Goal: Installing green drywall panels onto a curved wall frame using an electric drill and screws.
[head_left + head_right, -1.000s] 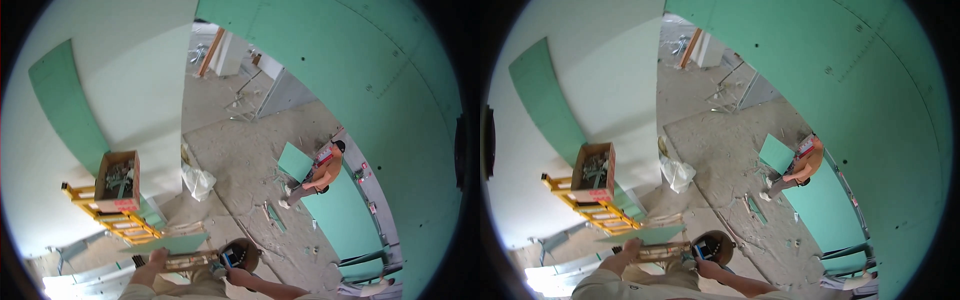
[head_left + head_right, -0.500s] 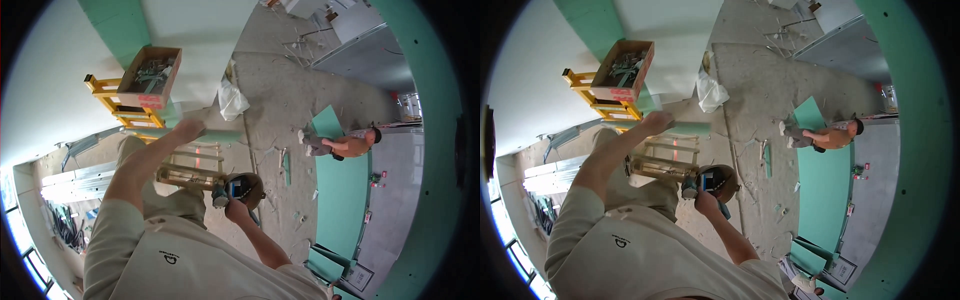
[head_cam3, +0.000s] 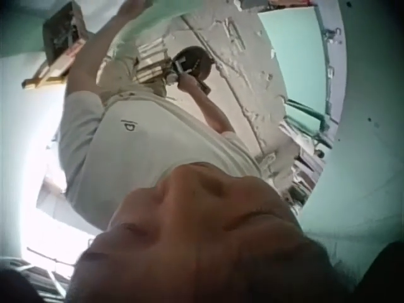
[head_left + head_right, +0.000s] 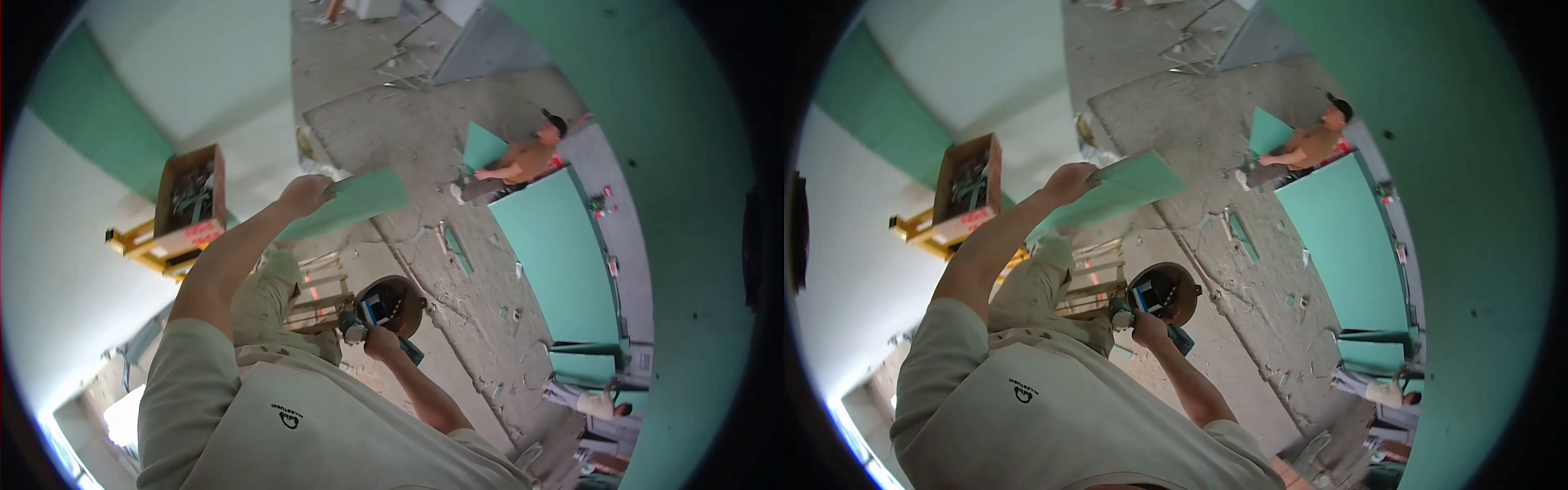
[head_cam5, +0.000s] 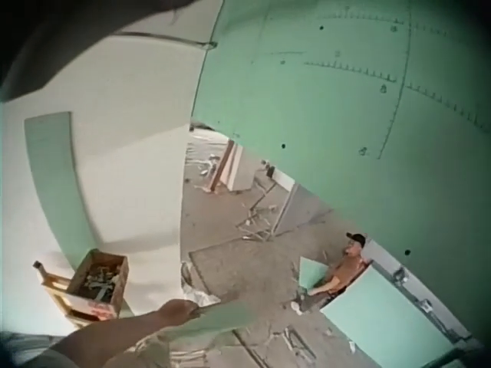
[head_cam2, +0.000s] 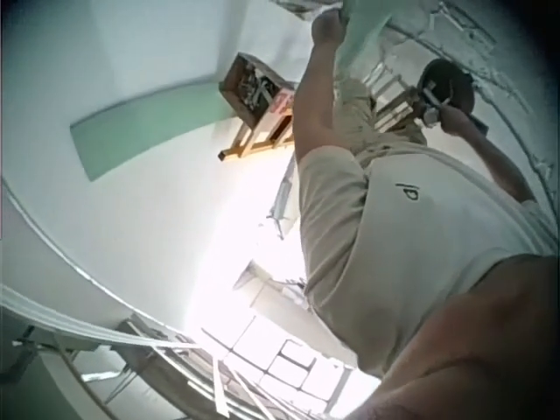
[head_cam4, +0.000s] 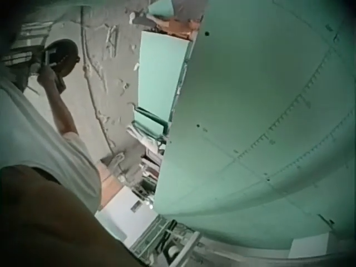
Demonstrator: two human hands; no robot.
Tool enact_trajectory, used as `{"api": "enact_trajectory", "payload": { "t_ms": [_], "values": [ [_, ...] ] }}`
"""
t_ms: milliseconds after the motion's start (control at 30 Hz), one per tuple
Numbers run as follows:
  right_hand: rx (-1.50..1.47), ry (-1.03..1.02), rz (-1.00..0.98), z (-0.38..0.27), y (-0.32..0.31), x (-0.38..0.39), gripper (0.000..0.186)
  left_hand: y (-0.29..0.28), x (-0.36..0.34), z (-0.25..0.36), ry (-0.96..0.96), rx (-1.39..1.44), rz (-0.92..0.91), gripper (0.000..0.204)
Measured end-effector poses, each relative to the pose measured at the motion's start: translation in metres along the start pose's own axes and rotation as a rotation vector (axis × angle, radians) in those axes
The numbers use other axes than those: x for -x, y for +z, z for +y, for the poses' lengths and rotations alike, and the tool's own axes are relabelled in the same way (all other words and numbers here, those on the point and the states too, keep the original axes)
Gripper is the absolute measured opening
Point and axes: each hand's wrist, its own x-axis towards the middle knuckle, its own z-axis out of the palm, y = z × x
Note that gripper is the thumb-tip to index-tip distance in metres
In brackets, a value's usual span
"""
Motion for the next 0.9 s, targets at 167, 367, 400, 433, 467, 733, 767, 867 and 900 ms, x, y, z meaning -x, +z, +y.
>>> {"api": "enact_trajectory", "payload": {
  "t_ms": [167, 367, 400, 433, 467, 733, 767, 867, 900],
  "values": [
    [-0.099, 0.173, -0.010, -0.014, -0.003, 0.008, 0.038, -0.034, -0.014, 0.014, -0.049, 0.199, 0.103, 0.031],
    [0.145, 0.243, 0.803, -0.034, 0.072, 0.031, 0.042, -0.043, -0.039, 0.013, 0.030, 0.386, 0.144, 0.041],
    [-0.049, 0.433, 0.423, -0.030, 0.062, 0.015, 0.037, -0.049, -0.040, 0.009, 0.007, 0.360, 0.121, 0.040],
    [-0.259, 0.576, 0.026, -0.021, 0.047, 0.005, 0.032, -0.055, -0.038, 0.008, -0.020, 0.333, 0.098, 0.039],
    [-0.330, 0.624, 0.050, -0.026, 0.048, 0.009, 0.031, -0.059, -0.043, 0.008, 0.045, 0.314, 0.043, 0.039],
    [-0.436, 0.652, 0.395, -0.080, 0.071, 0.044, 0.053, -0.098, -0.052, 0.084, 0.044, 0.450, -0.038, 0.036],
    [-0.470, 0.635, 0.451, -0.090, 0.079, 0.045, 0.054, -0.104, -0.046, 0.098, 0.052, 0.474, -0.077, 0.035],
    [-0.518, 0.560, 0.651, -0.089, 0.070, 0.053, 0.058, -0.123, -0.044, 0.120, 0.128, 0.505, -0.090, 0.038],
    [-0.519, 0.557, 0.663, -0.084, 0.069, 0.058, 0.058, -0.132, -0.046, 0.127, 0.178, 0.463, -0.080, 0.037]
  ]
}}
